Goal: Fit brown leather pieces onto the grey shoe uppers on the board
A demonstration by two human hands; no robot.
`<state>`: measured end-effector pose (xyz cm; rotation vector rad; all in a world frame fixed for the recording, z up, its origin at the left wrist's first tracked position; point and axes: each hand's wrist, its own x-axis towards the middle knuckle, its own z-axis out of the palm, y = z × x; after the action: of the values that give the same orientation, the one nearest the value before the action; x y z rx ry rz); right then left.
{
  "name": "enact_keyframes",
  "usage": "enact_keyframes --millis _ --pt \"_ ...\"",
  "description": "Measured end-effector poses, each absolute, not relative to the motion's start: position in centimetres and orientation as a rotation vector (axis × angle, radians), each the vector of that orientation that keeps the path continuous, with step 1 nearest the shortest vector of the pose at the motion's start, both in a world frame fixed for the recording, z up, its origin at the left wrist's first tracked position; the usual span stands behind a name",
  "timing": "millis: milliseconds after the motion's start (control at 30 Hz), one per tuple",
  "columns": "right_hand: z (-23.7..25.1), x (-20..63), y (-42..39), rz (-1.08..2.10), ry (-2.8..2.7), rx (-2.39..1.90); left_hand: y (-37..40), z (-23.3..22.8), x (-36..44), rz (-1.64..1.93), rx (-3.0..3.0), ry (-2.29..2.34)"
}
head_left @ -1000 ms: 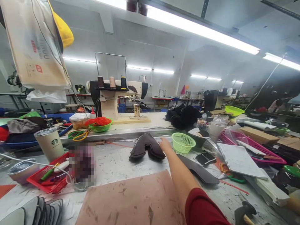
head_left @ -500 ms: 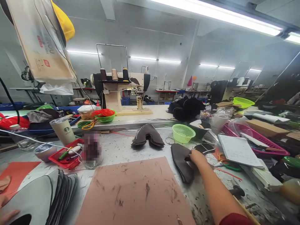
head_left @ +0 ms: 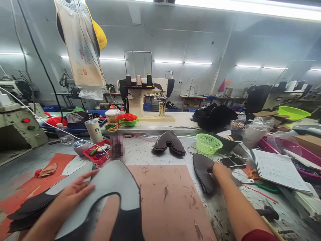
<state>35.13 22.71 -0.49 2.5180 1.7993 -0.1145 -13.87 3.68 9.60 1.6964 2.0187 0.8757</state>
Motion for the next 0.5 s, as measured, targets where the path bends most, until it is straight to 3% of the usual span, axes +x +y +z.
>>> enact_keyframes --millis 67,233,367,500 --pt "-0.4 35.1 22.6 -0.119 1.814 2.513 4.8 6.6 -10.7 0.815 1.627 1.784" --pt "-0.4 36.1 22.7 -0.202 1.883 2.482 5.3 -0.3 -4.8 0.503 2.118 1.926" --pt "-0.1 38.2 22.9 -0.361 2.021 2.404 4.5 -2.1 -4.5 0.179 2.491 1.783" --pt "0.1 39.8 23.3 -0.417 2.083 2.407 5.1 -2.6 -5.0 0.111 2.523 1.801"
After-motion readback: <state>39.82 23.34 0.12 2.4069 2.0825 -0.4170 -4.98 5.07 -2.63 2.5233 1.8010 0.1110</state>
